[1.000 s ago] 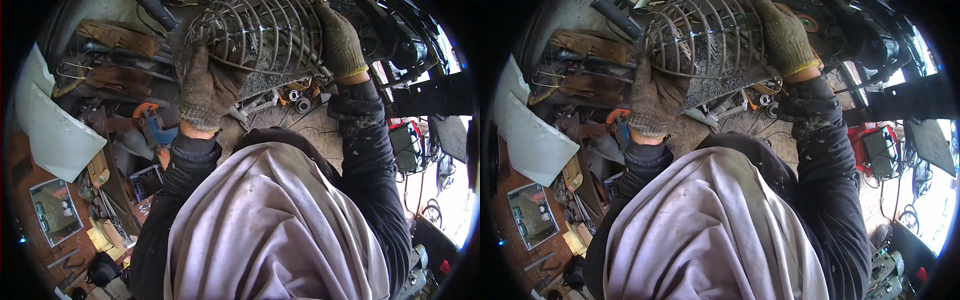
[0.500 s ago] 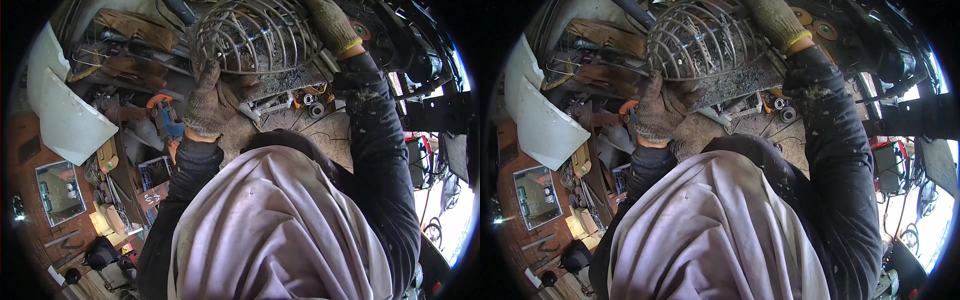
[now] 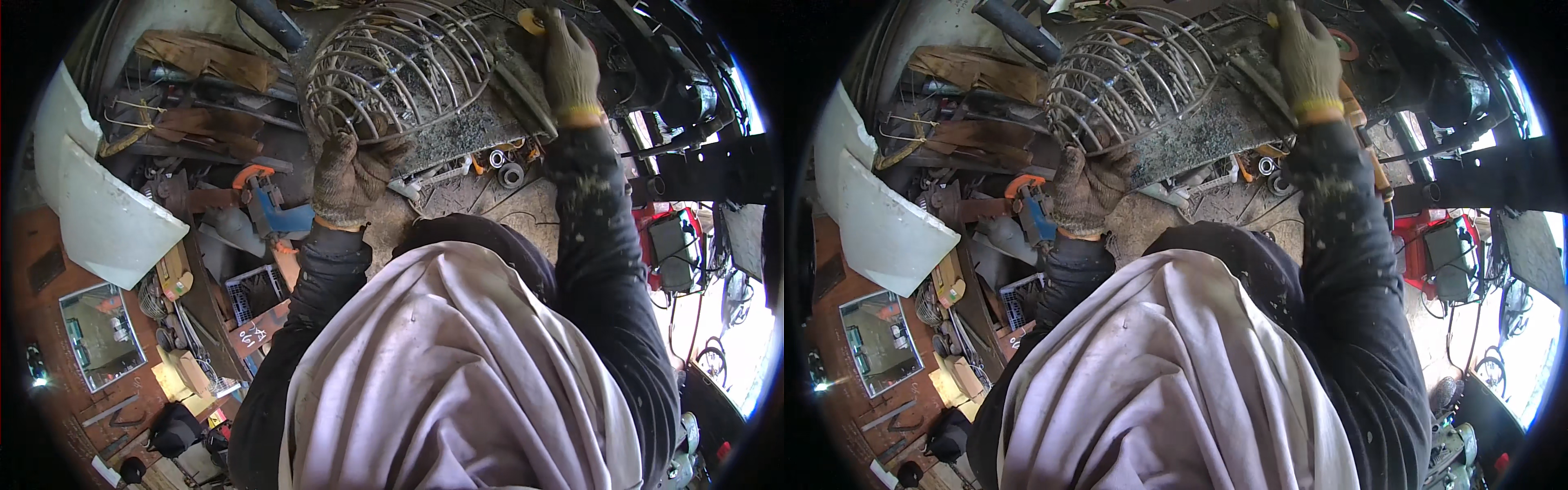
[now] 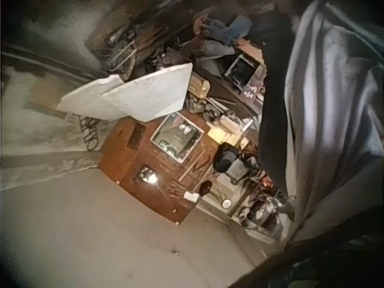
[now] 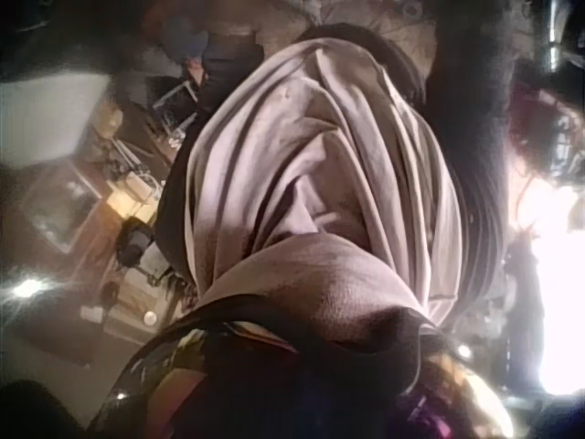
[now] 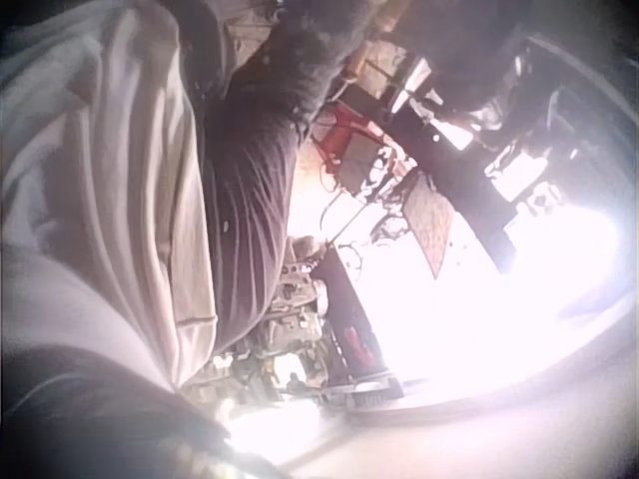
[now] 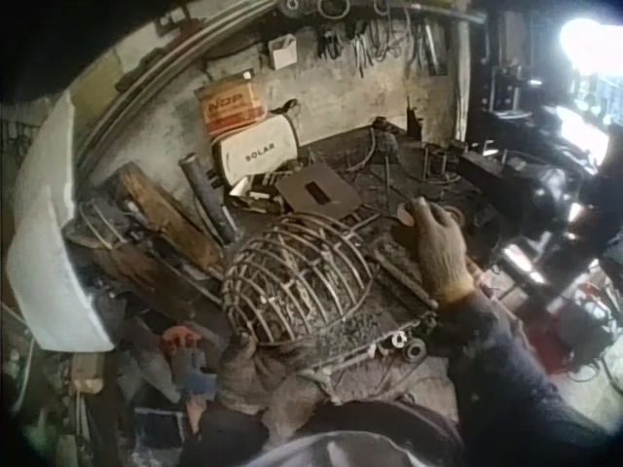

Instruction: The person hammers a metal cage structure on a workbench and then uses an angle grinder to smooth the metal surface.

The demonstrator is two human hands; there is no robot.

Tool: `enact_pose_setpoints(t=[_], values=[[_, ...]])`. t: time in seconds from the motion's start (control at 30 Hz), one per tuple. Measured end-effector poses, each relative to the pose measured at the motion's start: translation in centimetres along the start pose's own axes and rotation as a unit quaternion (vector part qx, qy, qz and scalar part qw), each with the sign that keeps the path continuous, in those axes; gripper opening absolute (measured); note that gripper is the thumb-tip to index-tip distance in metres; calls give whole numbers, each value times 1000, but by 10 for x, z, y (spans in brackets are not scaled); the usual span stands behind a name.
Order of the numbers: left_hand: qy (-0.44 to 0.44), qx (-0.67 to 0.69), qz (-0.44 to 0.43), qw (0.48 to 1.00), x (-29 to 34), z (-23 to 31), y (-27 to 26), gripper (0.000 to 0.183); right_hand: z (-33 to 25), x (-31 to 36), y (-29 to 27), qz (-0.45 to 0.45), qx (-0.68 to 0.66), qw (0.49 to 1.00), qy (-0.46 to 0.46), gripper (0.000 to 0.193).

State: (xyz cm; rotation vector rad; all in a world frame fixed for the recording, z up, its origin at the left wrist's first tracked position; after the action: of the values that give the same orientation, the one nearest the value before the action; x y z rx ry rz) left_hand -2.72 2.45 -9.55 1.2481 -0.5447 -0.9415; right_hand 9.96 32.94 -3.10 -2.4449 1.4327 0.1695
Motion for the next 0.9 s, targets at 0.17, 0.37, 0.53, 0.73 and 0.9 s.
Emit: enact_pose_setpoints(t=[0.17,0.37,0.53,0.73,0.9], values=[[26,-58,20,998,-1,-5,8,58,40,81,-43,-41,93,986,133,43],[-5,-80,9,997,-26,-13,0,56,56,129,-35,-98,-13,990,104,44],[30,-98,31,994,-36,-18,-22,51,64,149,-17,-216,-41,961,170,41],[-67,-92,106,988,-27,-44,-52,37,82,162,-9,-261,8,951,167,35],[-35,-162,161,973,-21,-59,-50,40,102,171,0,-287,-18,944,163,35]])
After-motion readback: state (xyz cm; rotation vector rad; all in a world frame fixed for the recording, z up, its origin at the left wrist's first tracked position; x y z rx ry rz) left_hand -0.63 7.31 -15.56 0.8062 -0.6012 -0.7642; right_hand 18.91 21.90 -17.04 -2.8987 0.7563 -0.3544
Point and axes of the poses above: each hand's wrist, its own x-axis away from the middle knuckle, its own y-axis out of the palm, z = x × y, the point moved 6 cm from there along -x, towards the middle knuckle, and after that the axes turned 14 degrees about x, right-handed, at the moved point
